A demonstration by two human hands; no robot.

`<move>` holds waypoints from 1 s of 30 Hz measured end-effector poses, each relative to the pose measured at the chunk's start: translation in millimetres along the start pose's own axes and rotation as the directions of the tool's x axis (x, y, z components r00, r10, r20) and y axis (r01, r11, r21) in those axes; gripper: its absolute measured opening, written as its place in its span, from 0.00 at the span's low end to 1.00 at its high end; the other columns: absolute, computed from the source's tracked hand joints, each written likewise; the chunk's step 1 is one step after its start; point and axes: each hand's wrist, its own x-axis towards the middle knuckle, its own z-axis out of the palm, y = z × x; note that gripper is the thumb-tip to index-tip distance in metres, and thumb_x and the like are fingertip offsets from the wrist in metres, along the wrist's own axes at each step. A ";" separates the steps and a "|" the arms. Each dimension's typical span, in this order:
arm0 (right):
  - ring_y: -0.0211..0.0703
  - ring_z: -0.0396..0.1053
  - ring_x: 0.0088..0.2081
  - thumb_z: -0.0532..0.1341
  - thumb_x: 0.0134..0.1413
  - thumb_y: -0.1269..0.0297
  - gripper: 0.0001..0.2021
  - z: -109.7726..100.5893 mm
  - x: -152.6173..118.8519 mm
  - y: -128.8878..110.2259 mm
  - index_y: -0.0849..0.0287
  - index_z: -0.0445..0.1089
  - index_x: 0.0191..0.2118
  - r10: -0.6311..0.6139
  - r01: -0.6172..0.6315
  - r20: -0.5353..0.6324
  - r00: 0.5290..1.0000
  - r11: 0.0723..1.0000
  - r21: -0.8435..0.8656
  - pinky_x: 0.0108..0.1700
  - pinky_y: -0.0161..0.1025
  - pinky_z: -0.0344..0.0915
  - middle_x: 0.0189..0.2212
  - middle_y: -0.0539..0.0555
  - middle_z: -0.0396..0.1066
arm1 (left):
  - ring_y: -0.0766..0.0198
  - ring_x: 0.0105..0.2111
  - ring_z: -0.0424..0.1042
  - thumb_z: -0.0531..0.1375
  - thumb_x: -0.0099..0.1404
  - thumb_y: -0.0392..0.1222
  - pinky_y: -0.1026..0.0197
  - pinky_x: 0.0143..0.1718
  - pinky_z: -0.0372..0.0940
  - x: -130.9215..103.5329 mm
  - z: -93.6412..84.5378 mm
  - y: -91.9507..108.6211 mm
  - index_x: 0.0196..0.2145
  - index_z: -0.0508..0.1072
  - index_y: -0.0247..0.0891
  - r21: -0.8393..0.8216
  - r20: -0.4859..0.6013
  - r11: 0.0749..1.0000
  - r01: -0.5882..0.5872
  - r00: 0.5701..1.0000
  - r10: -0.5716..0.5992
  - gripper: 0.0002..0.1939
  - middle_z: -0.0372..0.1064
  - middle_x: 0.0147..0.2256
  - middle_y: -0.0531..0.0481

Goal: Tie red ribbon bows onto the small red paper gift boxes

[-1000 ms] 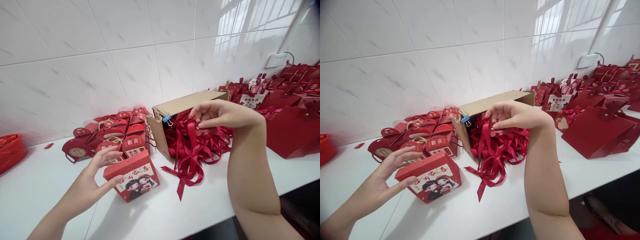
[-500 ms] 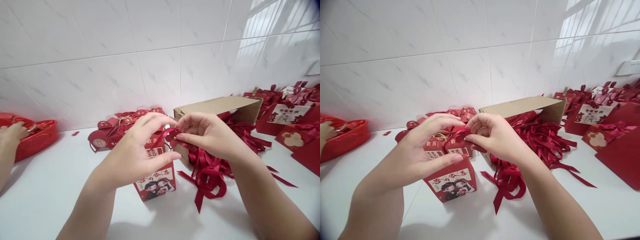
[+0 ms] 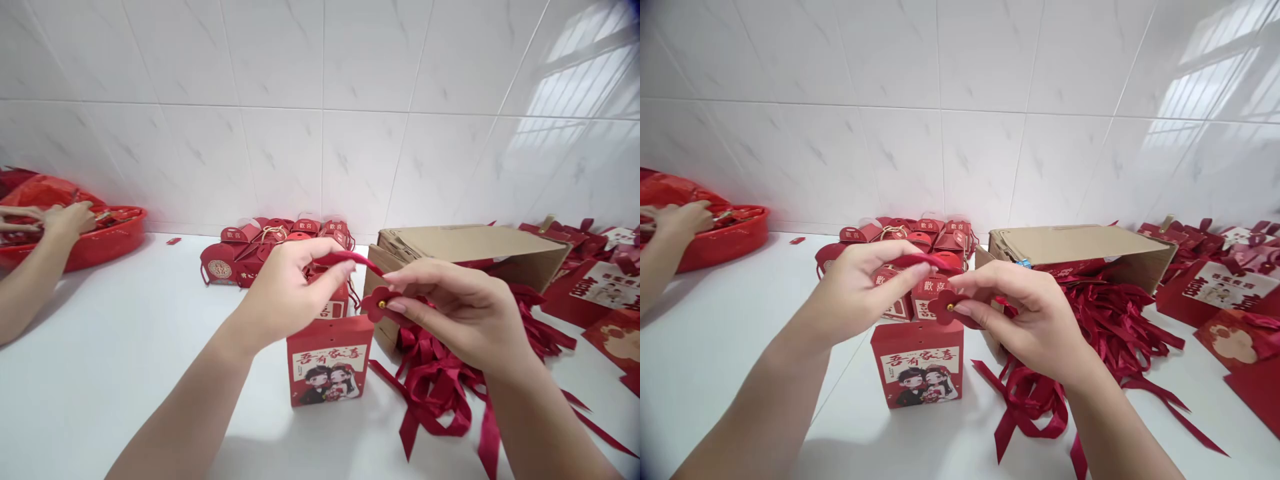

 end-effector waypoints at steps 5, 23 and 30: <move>0.37 0.73 0.35 0.62 0.49 0.82 0.20 1.6 -2.1 0.8 0.51 0.73 0.44 -0.224 0.218 -0.060 0.973 0.971 -0.096 0.36 0.35 0.71 0.33 0.49 0.74 | 0.50 0.52 0.63 0.58 0.63 0.40 0.41 0.55 0.56 3.3 0.5 -8.8 0.48 0.67 0.41 0.206 -0.316 0.977 0.057 0.949 0.011 0.14 0.68 0.49 0.45; 0.41 0.74 0.34 0.62 0.46 0.84 0.19 5.1 -6.5 -24.2 0.58 0.72 0.44 -0.463 0.455 -0.016 0.886 0.876 -0.159 0.34 0.37 0.76 0.33 0.55 0.73 | 0.63 0.30 0.74 0.60 0.61 0.31 0.58 0.32 0.72 -16.6 1.0 11.1 0.33 0.72 0.43 -0.189 -0.169 0.743 -0.642 0.767 0.619 0.07 0.75 0.30 0.50; 0.44 0.75 0.36 0.62 0.46 0.83 0.22 7.6 -14.4 -20.7 0.53 0.71 0.46 -0.412 0.386 -0.075 0.908 0.893 -0.234 0.33 0.39 0.75 0.35 0.53 0.76 | 0.63 0.31 0.75 0.58 0.59 0.28 0.59 0.33 0.72 -19.8 1.5 14.7 0.33 0.73 0.43 -0.212 -0.186 0.734 -0.646 0.764 0.618 0.10 0.77 0.30 0.50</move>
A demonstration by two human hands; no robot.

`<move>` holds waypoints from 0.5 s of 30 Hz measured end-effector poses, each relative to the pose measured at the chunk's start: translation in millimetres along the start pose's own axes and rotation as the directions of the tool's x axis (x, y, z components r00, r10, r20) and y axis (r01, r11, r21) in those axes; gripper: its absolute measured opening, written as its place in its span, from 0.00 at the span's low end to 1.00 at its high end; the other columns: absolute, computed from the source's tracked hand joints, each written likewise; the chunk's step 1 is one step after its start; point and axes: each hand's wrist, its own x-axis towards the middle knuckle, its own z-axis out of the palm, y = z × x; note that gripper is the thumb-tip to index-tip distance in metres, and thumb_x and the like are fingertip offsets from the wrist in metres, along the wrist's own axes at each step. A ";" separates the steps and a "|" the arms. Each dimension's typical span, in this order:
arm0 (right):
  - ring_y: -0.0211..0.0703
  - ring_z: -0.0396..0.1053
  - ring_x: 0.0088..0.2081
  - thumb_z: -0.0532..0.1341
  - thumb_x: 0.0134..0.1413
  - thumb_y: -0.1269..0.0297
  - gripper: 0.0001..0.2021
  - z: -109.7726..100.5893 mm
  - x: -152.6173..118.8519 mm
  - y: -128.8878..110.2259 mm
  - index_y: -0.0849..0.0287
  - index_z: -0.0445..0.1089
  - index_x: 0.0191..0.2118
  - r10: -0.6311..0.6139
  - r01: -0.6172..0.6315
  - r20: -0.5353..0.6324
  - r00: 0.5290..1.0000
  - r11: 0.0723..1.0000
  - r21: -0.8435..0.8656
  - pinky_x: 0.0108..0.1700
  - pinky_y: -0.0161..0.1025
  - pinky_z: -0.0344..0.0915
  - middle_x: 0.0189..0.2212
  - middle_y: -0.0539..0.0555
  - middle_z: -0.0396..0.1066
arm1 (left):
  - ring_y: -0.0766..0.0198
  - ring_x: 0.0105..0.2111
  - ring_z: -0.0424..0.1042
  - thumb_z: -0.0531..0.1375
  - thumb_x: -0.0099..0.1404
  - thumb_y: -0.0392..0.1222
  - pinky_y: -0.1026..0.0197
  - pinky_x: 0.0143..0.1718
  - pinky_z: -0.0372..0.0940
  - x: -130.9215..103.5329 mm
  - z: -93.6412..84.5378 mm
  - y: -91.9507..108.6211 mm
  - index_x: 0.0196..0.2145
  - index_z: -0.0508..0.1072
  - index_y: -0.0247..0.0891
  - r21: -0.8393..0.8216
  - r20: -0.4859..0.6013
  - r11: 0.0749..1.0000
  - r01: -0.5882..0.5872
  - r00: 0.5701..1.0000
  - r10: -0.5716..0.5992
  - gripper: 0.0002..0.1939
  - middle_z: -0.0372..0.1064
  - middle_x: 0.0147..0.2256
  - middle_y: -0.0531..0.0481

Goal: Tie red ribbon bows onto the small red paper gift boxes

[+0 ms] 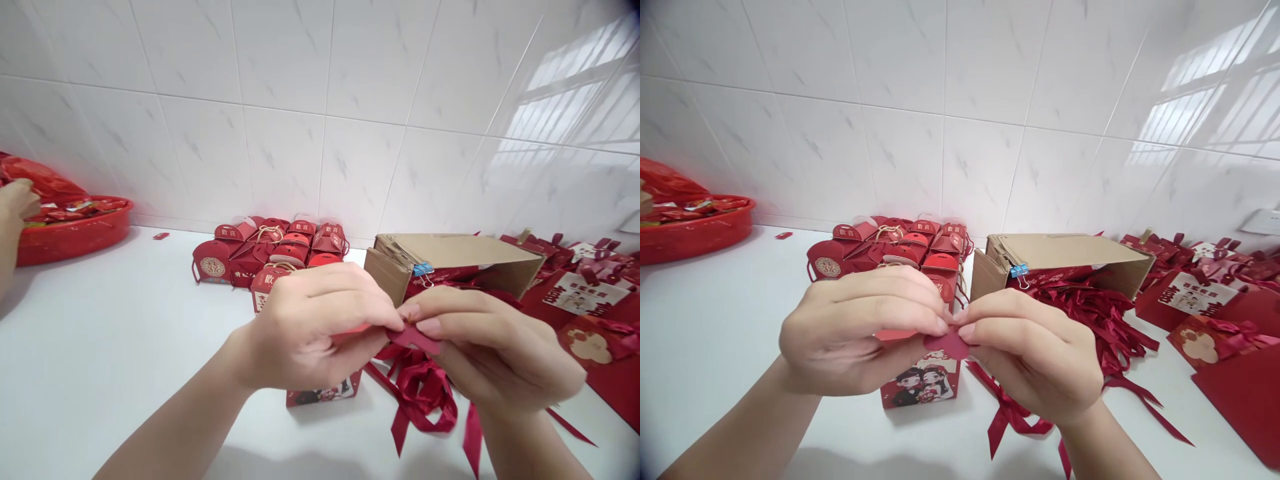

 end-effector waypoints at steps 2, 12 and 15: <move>0.44 0.75 0.35 0.62 0.45 0.84 0.22 0.9 -0.1 -0.5 0.54 0.72 0.46 0.016 -0.016 -0.008 1.000 0.999 0.035 0.32 0.38 0.75 0.34 0.53 0.77 | 0.62 0.31 0.75 0.58 0.58 0.30 0.58 0.32 0.72 -0.4 -3.7 0.4 0.34 0.74 0.42 -0.060 0.039 0.996 0.063 0.997 -0.061 0.10 0.77 0.31 0.49; 0.40 0.75 0.30 0.61 0.52 0.78 0.12 4.6 0.3 9.9 0.55 0.75 0.39 0.165 -0.197 0.113 0.980 0.896 0.397 0.29 0.35 0.73 0.33 0.54 0.77 | 0.63 0.37 0.74 0.60 0.62 0.32 0.60 0.39 0.72 4.0 -9.1 -3.8 0.40 0.74 0.42 -0.148 0.187 0.977 0.152 0.975 -0.123 0.10 0.76 0.36 0.49; 0.42 0.75 0.32 0.61 0.53 0.78 0.12 5.0 0.7 11.5 0.56 0.75 0.40 0.142 -0.187 0.137 0.980 0.886 0.424 0.29 0.35 0.72 0.33 0.55 0.77 | 0.65 0.35 0.74 0.60 0.62 0.31 0.63 0.38 0.72 3.2 -8.1 -2.6 0.36 0.75 0.41 -0.121 0.184 0.985 0.122 0.978 -0.099 0.08 0.75 0.37 0.47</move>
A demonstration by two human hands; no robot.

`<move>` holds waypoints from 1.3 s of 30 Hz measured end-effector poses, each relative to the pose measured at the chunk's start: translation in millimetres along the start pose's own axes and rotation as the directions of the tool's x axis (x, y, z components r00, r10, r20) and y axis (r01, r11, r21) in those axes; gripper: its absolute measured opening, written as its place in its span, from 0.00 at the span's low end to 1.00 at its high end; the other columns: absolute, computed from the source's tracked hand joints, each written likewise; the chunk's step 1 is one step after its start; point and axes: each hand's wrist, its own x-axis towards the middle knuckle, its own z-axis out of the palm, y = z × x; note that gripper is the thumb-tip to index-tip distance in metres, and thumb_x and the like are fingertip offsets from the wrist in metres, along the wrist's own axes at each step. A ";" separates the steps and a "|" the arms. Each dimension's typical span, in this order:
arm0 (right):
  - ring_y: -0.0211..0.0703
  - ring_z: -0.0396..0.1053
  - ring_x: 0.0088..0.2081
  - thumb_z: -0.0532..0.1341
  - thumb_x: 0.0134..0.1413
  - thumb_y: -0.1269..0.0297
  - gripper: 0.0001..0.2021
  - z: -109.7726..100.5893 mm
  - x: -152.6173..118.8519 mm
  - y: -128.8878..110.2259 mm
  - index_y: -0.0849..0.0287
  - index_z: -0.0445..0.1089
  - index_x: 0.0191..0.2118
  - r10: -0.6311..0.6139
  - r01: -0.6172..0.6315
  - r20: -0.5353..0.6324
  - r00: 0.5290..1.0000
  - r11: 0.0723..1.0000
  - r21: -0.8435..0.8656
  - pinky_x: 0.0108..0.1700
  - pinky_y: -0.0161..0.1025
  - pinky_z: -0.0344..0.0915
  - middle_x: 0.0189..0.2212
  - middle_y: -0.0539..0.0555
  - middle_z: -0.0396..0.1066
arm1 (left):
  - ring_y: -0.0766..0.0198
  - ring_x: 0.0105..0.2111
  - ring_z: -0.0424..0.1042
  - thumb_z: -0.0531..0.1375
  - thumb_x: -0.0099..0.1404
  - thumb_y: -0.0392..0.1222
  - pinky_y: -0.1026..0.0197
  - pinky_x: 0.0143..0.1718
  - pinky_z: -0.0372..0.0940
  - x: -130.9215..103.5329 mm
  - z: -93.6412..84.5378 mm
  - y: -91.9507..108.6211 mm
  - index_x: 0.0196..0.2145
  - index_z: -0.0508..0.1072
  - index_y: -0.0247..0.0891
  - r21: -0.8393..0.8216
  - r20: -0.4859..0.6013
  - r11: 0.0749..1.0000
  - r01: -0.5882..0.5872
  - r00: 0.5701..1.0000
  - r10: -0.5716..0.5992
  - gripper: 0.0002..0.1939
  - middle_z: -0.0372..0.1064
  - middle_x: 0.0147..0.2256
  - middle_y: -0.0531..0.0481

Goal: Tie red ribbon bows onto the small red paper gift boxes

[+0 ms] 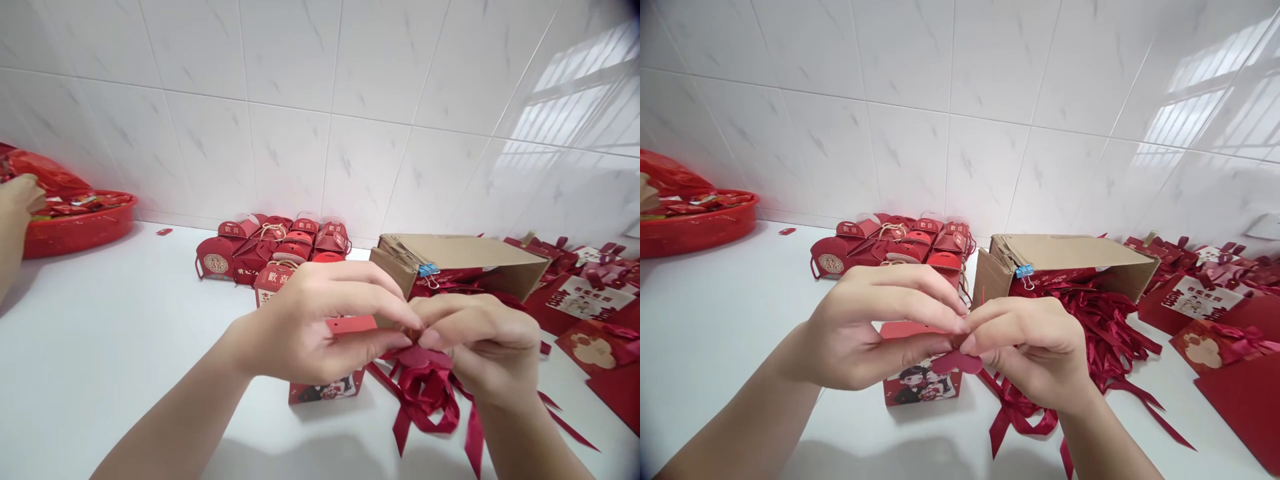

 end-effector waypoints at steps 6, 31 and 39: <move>0.42 0.75 0.32 0.59 0.50 0.81 0.15 0.8 0.0 -0.7 0.58 0.75 0.41 -0.048 0.048 0.024 0.999 0.999 -0.016 0.32 0.37 0.74 0.31 0.55 0.76 | 0.66 0.33 0.74 0.58 0.64 0.31 0.66 0.34 0.71 -2.4 0.8 3.2 0.33 0.75 0.42 0.081 -0.050 0.997 -0.008 0.999 0.013 0.08 0.73 0.35 0.49; 0.43 0.70 0.48 0.62 0.52 0.74 0.06 -13.7 4.3 -8.4 0.55 0.74 0.31 0.470 -0.310 0.330 0.819 0.846 -0.434 0.38 0.34 0.72 0.53 0.54 0.65 | 0.61 0.24 0.71 0.63 0.54 0.45 0.64 0.25 0.61 -24.5 -34.1 -14.2 0.47 0.69 0.43 0.521 0.292 0.702 0.486 0.671 -0.682 0.22 0.73 0.29 0.52; 0.39 0.70 0.42 0.60 0.53 0.74 0.07 7.7 4.4 15.3 0.56 0.73 0.30 0.667 -0.415 0.348 0.659 0.707 -0.572 0.46 0.38 0.67 0.54 0.49 0.63 | 0.57 0.30 0.71 0.56 0.55 0.36 0.63 0.23 0.58 -11.8 -18.9 -31.3 0.47 0.65 0.45 0.731 0.301 0.436 0.525 0.325 -0.897 0.20 0.72 0.39 0.47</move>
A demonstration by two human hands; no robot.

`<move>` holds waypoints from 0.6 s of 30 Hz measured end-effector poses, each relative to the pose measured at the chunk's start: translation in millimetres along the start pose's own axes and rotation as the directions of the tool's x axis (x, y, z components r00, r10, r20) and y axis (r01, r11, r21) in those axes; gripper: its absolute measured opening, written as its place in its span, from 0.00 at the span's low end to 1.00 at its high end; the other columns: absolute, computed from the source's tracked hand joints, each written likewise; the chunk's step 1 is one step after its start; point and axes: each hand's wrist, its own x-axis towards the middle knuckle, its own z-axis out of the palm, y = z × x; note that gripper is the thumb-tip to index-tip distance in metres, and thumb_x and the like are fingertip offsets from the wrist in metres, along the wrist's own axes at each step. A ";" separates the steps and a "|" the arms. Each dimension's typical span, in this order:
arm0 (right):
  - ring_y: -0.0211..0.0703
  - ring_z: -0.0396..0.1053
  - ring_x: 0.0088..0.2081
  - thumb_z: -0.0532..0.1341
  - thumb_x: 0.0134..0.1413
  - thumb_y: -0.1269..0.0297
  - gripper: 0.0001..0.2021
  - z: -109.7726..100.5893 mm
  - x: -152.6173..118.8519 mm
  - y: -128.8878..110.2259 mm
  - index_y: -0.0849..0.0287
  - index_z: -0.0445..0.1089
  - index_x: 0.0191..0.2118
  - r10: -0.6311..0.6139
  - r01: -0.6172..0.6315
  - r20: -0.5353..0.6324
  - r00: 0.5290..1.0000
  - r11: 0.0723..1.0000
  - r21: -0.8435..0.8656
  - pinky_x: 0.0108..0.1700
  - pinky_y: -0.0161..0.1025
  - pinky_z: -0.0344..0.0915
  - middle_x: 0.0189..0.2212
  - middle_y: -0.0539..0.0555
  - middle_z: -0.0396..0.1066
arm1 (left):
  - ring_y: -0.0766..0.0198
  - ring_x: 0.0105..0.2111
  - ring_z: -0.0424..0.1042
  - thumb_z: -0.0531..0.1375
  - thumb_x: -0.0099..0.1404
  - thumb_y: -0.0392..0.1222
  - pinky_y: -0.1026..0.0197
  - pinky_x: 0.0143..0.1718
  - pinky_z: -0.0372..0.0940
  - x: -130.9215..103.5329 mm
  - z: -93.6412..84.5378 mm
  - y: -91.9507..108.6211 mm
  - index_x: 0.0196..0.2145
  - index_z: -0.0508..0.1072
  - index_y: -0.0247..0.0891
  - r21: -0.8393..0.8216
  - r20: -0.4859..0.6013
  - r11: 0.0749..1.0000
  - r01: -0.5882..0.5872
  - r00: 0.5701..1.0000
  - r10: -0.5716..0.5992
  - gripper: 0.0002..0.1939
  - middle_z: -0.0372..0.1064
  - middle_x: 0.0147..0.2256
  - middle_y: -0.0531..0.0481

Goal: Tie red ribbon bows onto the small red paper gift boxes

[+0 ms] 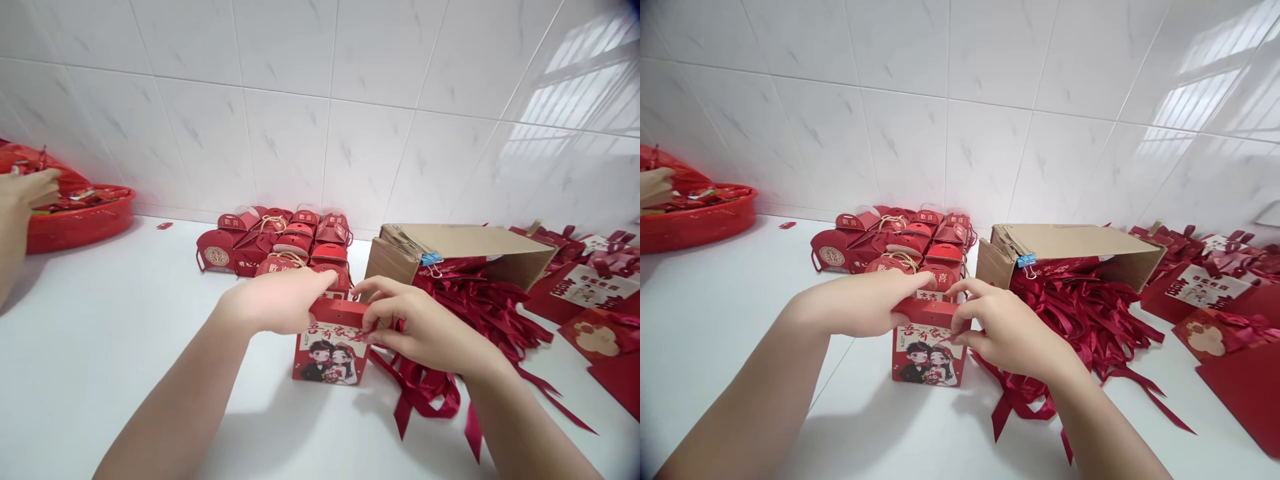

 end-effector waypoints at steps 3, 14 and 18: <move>0.37 0.70 0.39 0.61 0.52 0.72 0.06 5.4 5.5 5.1 0.54 0.74 0.30 0.004 -0.004 0.025 1.000 1.000 -0.008 0.42 0.36 0.66 0.48 0.48 0.67 | 0.58 0.31 0.71 0.55 0.55 0.36 0.63 0.23 0.58 2.1 -0.2 0.1 0.53 0.61 0.48 -0.008 0.006 1.000 -0.009 1.000 0.009 0.27 0.70 0.43 0.46; 0.39 0.68 0.44 0.63 0.52 0.71 0.04 11.3 7.8 8.7 0.54 0.73 0.29 0.012 -0.014 0.036 0.999 0.999 0.035 0.45 0.37 0.64 0.47 0.46 0.69 | 0.65 0.23 0.62 0.54 0.52 0.31 0.63 0.20 0.48 2.6 3.1 -3.1 0.26 0.65 0.41 -0.042 -0.007 0.993 -0.109 0.994 0.109 0.05 0.65 0.28 0.51; 0.40 0.66 0.50 0.63 0.51 0.69 0.04 17.2 9.6 5.9 0.53 0.73 0.28 0.035 -0.025 -0.058 0.998 0.987 0.160 0.49 0.36 0.64 0.50 0.47 0.67 | 0.67 0.18 0.54 0.55 0.50 0.32 0.62 0.18 0.45 3.3 3.4 -2.6 0.23 0.64 0.41 -0.160 -0.004 0.986 -0.045 0.999 0.045 0.05 0.59 0.20 0.54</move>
